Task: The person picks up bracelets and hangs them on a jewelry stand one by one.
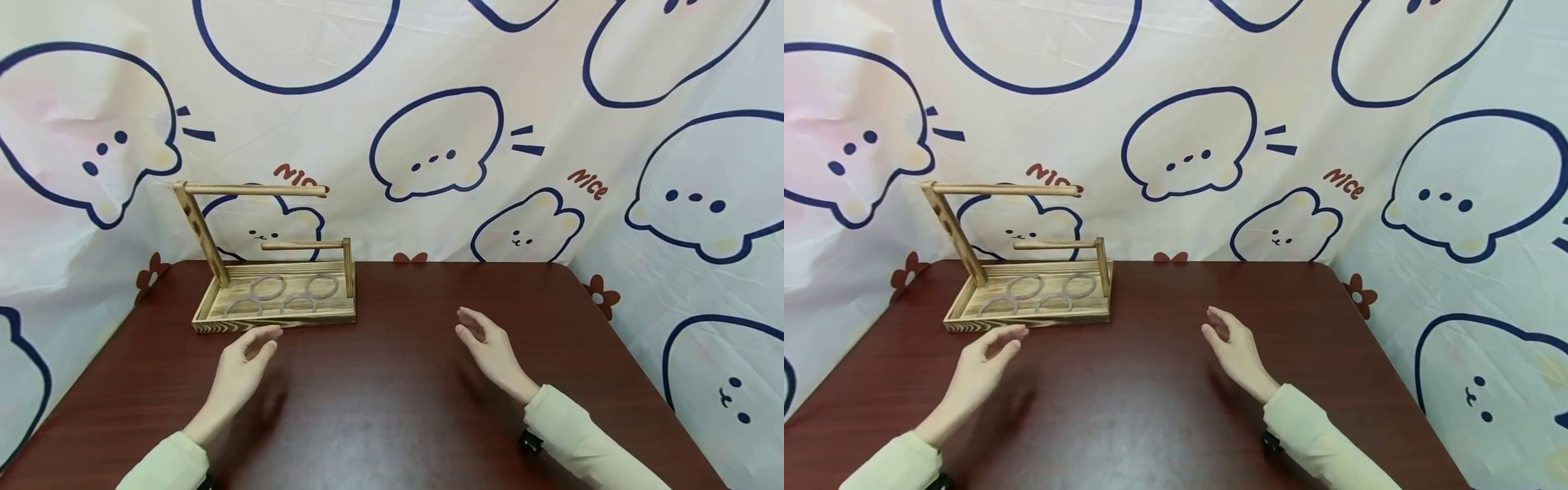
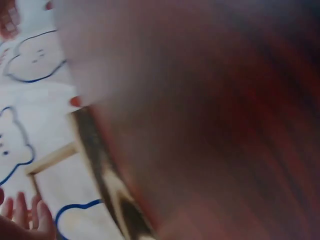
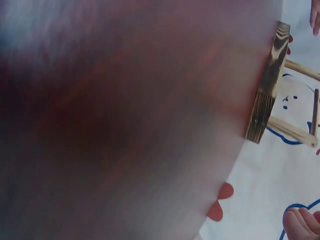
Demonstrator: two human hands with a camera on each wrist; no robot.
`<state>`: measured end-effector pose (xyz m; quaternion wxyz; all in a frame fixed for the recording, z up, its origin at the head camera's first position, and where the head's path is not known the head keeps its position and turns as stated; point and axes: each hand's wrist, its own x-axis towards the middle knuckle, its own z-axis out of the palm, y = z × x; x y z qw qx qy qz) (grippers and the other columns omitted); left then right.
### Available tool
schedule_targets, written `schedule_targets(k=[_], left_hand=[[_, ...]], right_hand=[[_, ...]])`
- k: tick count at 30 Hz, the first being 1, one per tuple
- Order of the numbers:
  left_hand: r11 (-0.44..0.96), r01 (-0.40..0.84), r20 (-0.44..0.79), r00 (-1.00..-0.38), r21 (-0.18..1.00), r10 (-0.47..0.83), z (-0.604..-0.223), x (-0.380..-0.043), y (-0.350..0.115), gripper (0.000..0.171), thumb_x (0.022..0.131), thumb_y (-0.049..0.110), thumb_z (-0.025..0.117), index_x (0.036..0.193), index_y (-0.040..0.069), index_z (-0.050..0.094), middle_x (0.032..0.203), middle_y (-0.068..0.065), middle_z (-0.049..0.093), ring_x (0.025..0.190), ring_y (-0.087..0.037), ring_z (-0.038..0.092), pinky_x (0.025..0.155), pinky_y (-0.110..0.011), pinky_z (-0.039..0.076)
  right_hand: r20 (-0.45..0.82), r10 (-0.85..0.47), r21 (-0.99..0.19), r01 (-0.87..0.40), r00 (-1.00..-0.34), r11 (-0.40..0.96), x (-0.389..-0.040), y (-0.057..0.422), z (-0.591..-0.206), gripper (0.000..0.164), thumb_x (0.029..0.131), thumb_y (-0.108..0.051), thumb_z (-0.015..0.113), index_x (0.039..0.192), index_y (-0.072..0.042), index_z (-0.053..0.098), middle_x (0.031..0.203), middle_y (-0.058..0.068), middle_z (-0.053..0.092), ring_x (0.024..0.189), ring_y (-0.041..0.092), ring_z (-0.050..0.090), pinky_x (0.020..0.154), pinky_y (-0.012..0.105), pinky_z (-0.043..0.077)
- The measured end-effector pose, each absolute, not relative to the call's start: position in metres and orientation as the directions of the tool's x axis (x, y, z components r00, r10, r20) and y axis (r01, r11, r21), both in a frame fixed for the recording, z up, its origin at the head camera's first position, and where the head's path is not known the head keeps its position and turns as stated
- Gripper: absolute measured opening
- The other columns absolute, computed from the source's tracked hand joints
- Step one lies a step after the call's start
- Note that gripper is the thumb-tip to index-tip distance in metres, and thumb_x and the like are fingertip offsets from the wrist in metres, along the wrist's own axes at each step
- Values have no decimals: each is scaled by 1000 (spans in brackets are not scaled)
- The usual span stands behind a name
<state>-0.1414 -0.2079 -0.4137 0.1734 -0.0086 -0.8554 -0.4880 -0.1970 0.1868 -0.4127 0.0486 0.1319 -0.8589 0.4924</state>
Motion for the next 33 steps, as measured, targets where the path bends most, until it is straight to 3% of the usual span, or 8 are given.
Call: schedule_targets(k=[3, 8, 13, 16, 20, 23, 27, 33], left_hand=[[507, 212, 365, -904, 836, -224, -421, -148, -212, 23, 90, 3, 55, 111, 3, 64, 109, -15, 65, 90, 17, 52, 75, -3, 41], [542, 244, 443, -854, 804, -271, -428, -166, -234, 25, 88, 1, 56, 111, 3, 65, 105, -11, 66, 88, 17, 52, 74, -2, 41], [622, 211, 468, -838, 754, -283, -430, -186, -275, 27, 91, 9, 54, 116, 8, 64, 106, -3, 65, 87, 16, 51, 70, -3, 39], [663, 144, 422, -862, 735, -280, -428, -195, -300, 33, 95, 20, 48, 125, 12, 59, 122, -9, 59, 103, 3, 53, 73, -9, 39], [660, 64, 300, -920, 748, -251, -427, -203, -326, 48, 96, 36, 41, 136, 10, 45, 138, -20, 43, 126, -32, 40, 93, -43, 40], [655, 0, 190, -957, 756, -219, -429, -208, -337, 58, 97, 42, 36, 143, 8, 32, 145, -25, 28, 127, -48, 30, 91, -64, 29], [651, -83, 66, -977, 754, -202, -435, -212, -344, 65, 97, 42, 35, 147, 5, 17, 145, -32, 19, 125, -53, 27, 91, -65, 29], [619, -93, -14, -991, 780, -131, -439, -218, -350, 73, 97, 42, 34, 145, -4, 3, 145, -36, 10, 130, -53, 17, 98, -64, 25]], right_hand=[[224, -172, -842, -279, -959, 461, -195, 182, -416, 44, 92, -34, 54, 131, -16, 49, 129, 8, 55, 118, 21, 53, 93, 40, 45], [228, -148, -857, -270, -962, 438, -194, 176, -419, 35, 92, -25, 56, 125, -14, 55, 120, 9, 61, 109, 19, 59, 88, 29, 48], [241, -140, -874, -277, -961, 398, -196, 172, -421, 30, 91, -17, 57, 120, -9, 59, 114, 14, 64, 105, 22, 62, 87, 28, 49], [227, -142, -880, -265, -963, 393, -195, 171, -421, 30, 91, -17, 58, 119, -9, 60, 114, 12, 64, 106, 22, 61, 88, 32, 49], [173, -166, -882, -228, -971, 413, -195, 171, -421, 32, 90, -16, 58, 122, -12, 58, 118, 8, 63, 110, 21, 58, 91, 37, 47], [115, -225, -857, -211, -968, 470, -196, 172, -422, 39, 90, -21, 59, 128, -15, 54, 125, 7, 59, 116, 22, 54, 94, 41, 44], [43, -292, -819, -201, -955, 537, -196, 173, -423, 48, 89, -31, 59, 134, -19, 48, 133, 5, 52, 122, 22, 49, 97, 43, 42], [15, -308, -818, -189, -951, 544, -194, 173, -422, 52, 88, -34, 60, 136, -20, 44, 136, 5, 49, 124, 23, 46, 99, 44, 40]])
